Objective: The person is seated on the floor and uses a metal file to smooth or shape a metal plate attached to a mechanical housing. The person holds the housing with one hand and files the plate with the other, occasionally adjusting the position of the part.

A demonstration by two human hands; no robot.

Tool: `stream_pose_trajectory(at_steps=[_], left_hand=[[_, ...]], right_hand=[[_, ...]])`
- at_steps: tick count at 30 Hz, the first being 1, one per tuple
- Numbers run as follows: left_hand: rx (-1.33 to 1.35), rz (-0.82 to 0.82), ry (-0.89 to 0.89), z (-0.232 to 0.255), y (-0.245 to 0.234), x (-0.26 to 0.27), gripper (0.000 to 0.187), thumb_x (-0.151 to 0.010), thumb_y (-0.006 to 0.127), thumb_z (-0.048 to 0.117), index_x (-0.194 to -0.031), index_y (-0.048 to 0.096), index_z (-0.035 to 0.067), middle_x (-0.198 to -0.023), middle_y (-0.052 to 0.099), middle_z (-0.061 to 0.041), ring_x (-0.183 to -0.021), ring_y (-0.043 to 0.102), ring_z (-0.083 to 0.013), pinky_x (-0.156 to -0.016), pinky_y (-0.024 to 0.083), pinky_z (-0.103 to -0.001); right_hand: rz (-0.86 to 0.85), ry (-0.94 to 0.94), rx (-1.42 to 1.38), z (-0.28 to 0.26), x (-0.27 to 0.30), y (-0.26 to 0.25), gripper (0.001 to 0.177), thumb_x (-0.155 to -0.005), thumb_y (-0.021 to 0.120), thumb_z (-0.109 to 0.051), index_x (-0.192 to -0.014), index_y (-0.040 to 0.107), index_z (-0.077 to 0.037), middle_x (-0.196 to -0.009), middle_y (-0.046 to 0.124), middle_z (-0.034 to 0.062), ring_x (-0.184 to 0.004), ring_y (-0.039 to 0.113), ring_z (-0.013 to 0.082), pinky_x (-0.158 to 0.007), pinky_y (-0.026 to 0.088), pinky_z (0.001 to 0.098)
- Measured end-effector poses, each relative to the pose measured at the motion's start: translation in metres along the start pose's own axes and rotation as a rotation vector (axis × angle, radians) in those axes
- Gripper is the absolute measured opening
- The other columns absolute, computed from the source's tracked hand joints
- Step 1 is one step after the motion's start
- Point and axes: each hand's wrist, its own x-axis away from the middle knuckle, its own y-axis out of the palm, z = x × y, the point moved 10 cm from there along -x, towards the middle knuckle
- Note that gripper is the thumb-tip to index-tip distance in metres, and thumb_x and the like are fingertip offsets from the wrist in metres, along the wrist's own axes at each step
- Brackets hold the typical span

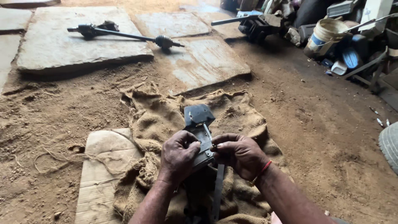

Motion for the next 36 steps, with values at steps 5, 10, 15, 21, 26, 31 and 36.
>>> stream_pose_trajectory(at_steps=[5,10,15,21,26,31,36], left_hand=[[-0.076,0.024,0.079,0.012,0.005,0.009,0.009,-0.08,0.075,0.019,-0.082,0.073,0.011,-0.078,0.072,-0.001,-0.069,0.07,-0.0134,-0.063,0.058,-0.031],[-0.13,0.017,0.167,0.017,0.006,0.01,0.008,-0.086,0.073,0.023,-0.082,0.072,0.016,-0.078,0.071,0.003,-0.069,0.068,-0.0123,-0.066,0.055,-0.033],[-0.173,0.036,0.26,0.021,0.006,0.011,0.009,-0.084,0.076,0.025,-0.082,0.072,0.017,-0.077,0.068,0.003,-0.07,0.066,-0.0139,-0.075,0.049,-0.035],[-0.223,0.038,0.405,0.033,0.006,0.014,0.008,-0.083,0.076,0.022,-0.087,0.072,0.017,-0.086,0.071,0.002,-0.079,0.07,-0.0153,-0.086,0.047,-0.038],[-0.253,0.013,0.372,0.029,0.006,0.015,0.015,-0.083,0.077,0.025,-0.092,0.07,0.016,-0.093,0.07,0.0,-0.087,0.069,-0.0188,-0.085,0.05,-0.039],[-0.326,0.045,0.426,0.034,0.007,0.018,0.017,-0.079,0.079,0.023,-0.093,0.071,0.015,-0.095,0.071,-0.002,-0.088,0.069,-0.0226,-0.087,0.049,-0.042],[-0.326,0.092,0.487,0.039,0.004,0.022,0.019,-0.077,0.079,0.019,-0.094,0.072,0.015,-0.1,0.072,-0.003,-0.093,0.069,-0.0248,-0.085,0.052,-0.042]], right_hand=[[0.033,-0.011,0.082,0.002,0.002,0.002,0.019,-0.088,0.068,0.003,-0.106,0.073,0.004,-0.09,0.077,0.0152,-0.077,0.076,0.0233,-0.074,0.065,0.0365],[0.046,-0.058,0.108,-0.004,-0.001,0.014,0.019,-0.087,0.069,0.004,-0.106,0.072,0.004,-0.089,0.077,0.0155,-0.076,0.077,0.0228,-0.075,0.065,0.0362],[0.073,-0.067,0.127,-0.006,-0.003,0.015,0.017,-0.086,0.07,0.003,-0.103,0.071,0.005,-0.086,0.076,0.0162,-0.072,0.077,0.0238,-0.072,0.066,0.0378],[0.129,-0.067,0.172,-0.005,-0.007,0.011,0.016,-0.086,0.071,0.002,-0.102,0.071,0.003,-0.084,0.076,0.0143,-0.07,0.076,0.0223,-0.068,0.065,0.0361],[0.119,-0.074,0.161,-0.004,-0.009,0.011,0.015,-0.087,0.071,0.002,-0.102,0.071,0.003,-0.083,0.076,0.0135,-0.069,0.074,0.0197,-0.065,0.063,0.0326],[0.126,-0.086,0.173,-0.004,-0.011,0.011,0.014,-0.087,0.071,0.003,-0.101,0.072,0.002,-0.082,0.075,0.0113,-0.067,0.073,0.0181,-0.063,0.062,0.0306],[0.14,-0.093,0.225,-0.005,-0.012,0.011,0.013,-0.087,0.072,0.001,-0.099,0.073,0.002,-0.081,0.075,0.0108,-0.066,0.073,0.0178,-0.061,0.061,0.03]])
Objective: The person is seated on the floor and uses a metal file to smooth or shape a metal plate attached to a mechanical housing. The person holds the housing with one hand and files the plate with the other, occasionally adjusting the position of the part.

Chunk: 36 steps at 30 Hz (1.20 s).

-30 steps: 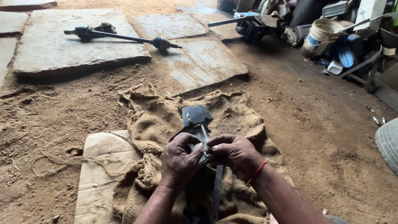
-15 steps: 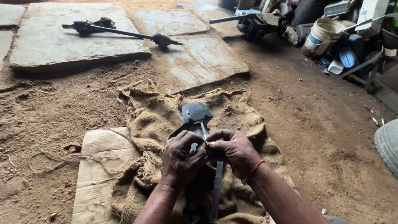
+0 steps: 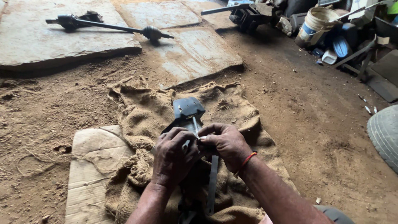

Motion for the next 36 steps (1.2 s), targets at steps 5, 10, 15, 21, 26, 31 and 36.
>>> stream_pose_trajectory(at_steps=[5,10,15,21,26,31,36], left_hand=[[0.02,0.024,0.072,0.008,-0.003,0.003,0.02,-0.079,0.081,0.019,-0.095,0.072,0.013,-0.102,0.071,-0.006,-0.093,0.068,-0.0288,-0.085,0.052,-0.042],[0.049,-0.009,0.136,0.02,-0.007,0.0,0.014,-0.084,0.077,0.016,-0.096,0.072,0.011,-0.102,0.071,-0.007,-0.094,0.069,-0.0282,-0.086,0.051,-0.042],[0.131,-0.061,-0.046,0.007,-0.001,-0.008,0.009,-0.086,0.076,0.017,-0.089,0.073,0.009,-0.09,0.072,-0.005,-0.084,0.07,-0.0232,-0.081,0.05,-0.039],[0.204,-0.119,-0.237,-0.016,0.01,-0.01,0.011,-0.084,0.08,0.018,-0.082,0.073,0.009,-0.077,0.07,-0.002,-0.068,0.067,-0.0153,-0.064,0.052,-0.032],[0.313,-0.218,-0.314,-0.028,0.02,-0.011,0.017,-0.079,0.085,0.021,-0.083,0.075,0.009,-0.076,0.07,0.0,-0.069,0.065,-0.0091,-0.062,0.054,-0.027],[0.333,-0.308,-0.357,-0.035,0.025,-0.011,0.022,-0.078,0.088,0.023,-0.084,0.076,0.007,-0.08,0.07,-0.003,-0.074,0.068,-0.0103,-0.066,0.056,-0.027],[0.338,-0.322,-0.303,-0.03,0.025,-0.014,0.022,-0.078,0.085,0.022,-0.088,0.076,0.006,-0.088,0.071,-0.004,-0.082,0.071,-0.012,-0.07,0.058,-0.028]], right_hand=[[-0.073,-0.05,-0.017,-0.002,0.001,0.003,0.013,-0.087,0.072,0.002,-0.099,0.073,0.002,-0.082,0.074,0.01,-0.067,0.072,0.0167,-0.06,0.059,0.0286],[-0.069,-0.063,-0.026,-0.002,0.001,0.004,0.011,-0.086,0.071,0.002,-0.097,0.073,0.001,-0.082,0.074,0.0095,-0.067,0.072,0.0164,-0.061,0.061,0.0293],[-0.037,-0.099,0.101,-0.008,0.0,0.003,0.011,-0.087,0.071,0.002,-0.097,0.075,0.0,-0.084,0.075,0.0075,-0.07,0.071,0.0138,-0.063,0.06,0.0279],[-0.056,-0.115,0.148,-0.011,-0.001,0.005,0.011,-0.086,0.074,0.002,-0.096,0.076,0.0,-0.086,0.076,0.0074,-0.073,0.073,0.0126,-0.067,0.062,0.0277],[-0.07,-0.069,0.123,-0.01,0.0,0.007,0.011,-0.086,0.074,0.002,-0.097,0.075,0.001,-0.084,0.076,0.0088,-0.071,0.073,0.0141,-0.065,0.061,0.0281],[-0.053,-0.019,0.12,-0.009,0.003,0.007,0.012,-0.084,0.074,0.002,-0.097,0.074,0.0,-0.084,0.076,0.009,-0.069,0.073,0.0144,-0.064,0.061,0.0285],[-0.048,-0.007,0.092,-0.009,0.004,0.006,0.012,-0.085,0.074,0.001,-0.097,0.074,-0.001,-0.085,0.075,0.0074,-0.071,0.073,0.0137,-0.066,0.062,0.0282]])
